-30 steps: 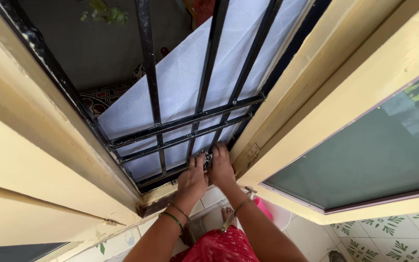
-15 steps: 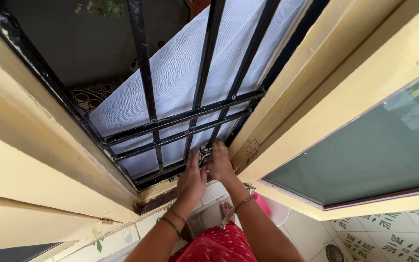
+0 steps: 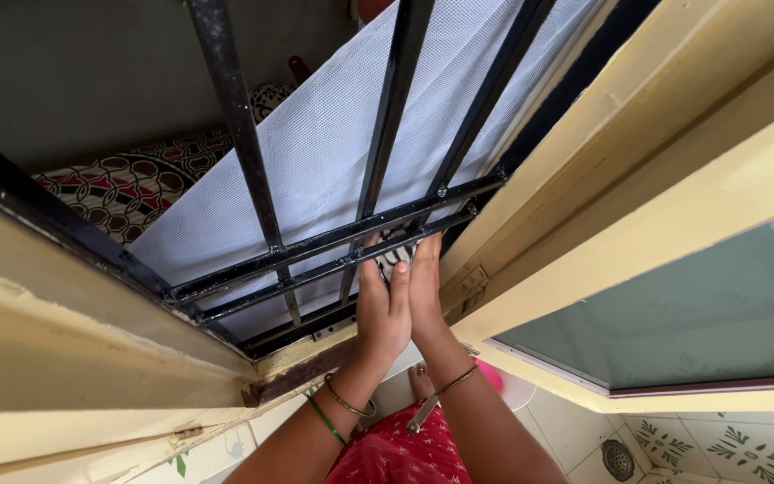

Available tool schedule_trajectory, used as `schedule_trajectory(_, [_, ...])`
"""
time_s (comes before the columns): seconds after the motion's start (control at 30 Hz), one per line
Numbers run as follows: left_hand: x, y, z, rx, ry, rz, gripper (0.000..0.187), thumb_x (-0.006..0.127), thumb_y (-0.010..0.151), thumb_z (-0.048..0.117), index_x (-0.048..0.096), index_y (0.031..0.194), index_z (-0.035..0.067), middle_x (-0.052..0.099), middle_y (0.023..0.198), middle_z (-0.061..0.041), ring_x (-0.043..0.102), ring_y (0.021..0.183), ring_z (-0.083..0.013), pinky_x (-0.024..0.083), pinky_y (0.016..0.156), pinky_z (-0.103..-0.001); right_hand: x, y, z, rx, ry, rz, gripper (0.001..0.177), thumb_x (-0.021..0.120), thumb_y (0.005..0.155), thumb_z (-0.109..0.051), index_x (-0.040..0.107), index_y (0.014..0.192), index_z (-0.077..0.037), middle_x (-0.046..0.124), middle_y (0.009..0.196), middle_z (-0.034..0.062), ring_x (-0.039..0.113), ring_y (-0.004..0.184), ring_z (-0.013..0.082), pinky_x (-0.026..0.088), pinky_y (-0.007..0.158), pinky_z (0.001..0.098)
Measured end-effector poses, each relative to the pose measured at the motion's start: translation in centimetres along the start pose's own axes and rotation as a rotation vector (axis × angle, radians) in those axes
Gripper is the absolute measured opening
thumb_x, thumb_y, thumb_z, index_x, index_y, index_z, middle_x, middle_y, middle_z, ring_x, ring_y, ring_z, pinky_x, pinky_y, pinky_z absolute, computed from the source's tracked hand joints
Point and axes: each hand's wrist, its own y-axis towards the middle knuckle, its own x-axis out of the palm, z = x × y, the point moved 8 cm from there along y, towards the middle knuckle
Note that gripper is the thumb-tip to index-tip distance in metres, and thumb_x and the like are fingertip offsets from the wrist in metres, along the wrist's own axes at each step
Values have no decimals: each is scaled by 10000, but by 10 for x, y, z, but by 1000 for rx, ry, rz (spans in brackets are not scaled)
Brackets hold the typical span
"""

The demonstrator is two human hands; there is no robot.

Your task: The person wipes the window frame and the metal security bars with a cloth. They clean the vertical and horizontal bars of the window grill and the surrounding frame.

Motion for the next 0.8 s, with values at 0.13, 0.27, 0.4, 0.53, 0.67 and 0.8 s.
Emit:
schedule_trajectory(0.13, [9, -13, -59, -237, 215, -119, 679, 448, 1024, 440, 305, 1505, -17, 474, 1436, -255, 556, 1297, -368, 460, 1071, -420, 35, -32, 97, 256, -98, -205, 302, 539, 984, -180, 557, 1195, 36, 598, 1133, 268, 574, 996, 382, 508, 916, 436])
schedule_trajectory(0.27, [-6, -37, -69, -245, 292, -130, 782, 493, 999, 480, 238, 1528, -37, 383, 1477, -297, 472, 1321, -433, 394, 1071, -441, 40, -61, 103, -89, -324, -104, 475, 474, 887, -79, 479, 1356, -3, 484, 1332, 250, 516, 1192, 368, 447, 1041, 398])
schedule_trajectory(0.4, [-29, -48, -4, 9, 146, -48, 683, 493, 1051, 437, 318, 1499, -47, 406, 1500, -295, 440, 1406, -425, 342, 1160, -478, 13, -69, 84, 227, 155, 186, 427, 434, 953, -153, 477, 1349, -1, 477, 1307, 239, 510, 1193, 343, 440, 1054, 414])
schedule_trajectory(0.53, [-46, -60, 46, 178, 82, 57, 603, 472, 1095, 371, 304, 1486, -56, 372, 1505, -279, 449, 1403, -373, 362, 1195, -512, 7, -76, 26, 104, 225, 196, 416, 484, 951, -181, 482, 1331, -13, 489, 1287, 227, 502, 1207, 345, 421, 1053, 462])
schedule_trajectory(0.67, [-56, -49, 38, 169, 222, 113, 519, 477, 1062, 293, 370, 1445, -41, 393, 1451, -271, 480, 1335, -366, 384, 1157, -517, 55, -66, 15, 85, 197, -61, 411, 534, 949, -209, 487, 1312, -24, 500, 1267, 215, 493, 1221, 347, 401, 1053, 509])
schedule_trajectory(0.8, [-63, -45, -29, -145, 447, -7, 433, 511, 998, 297, 448, 1353, 58, 398, 1521, -186, 533, 1273, -350, 508, 989, -488, 99, -86, 34, 126, 197, -314, 412, 585, 947, -236, 491, 1294, -35, 512, 1248, 203, 484, 1235, 348, 382, 1053, 557])
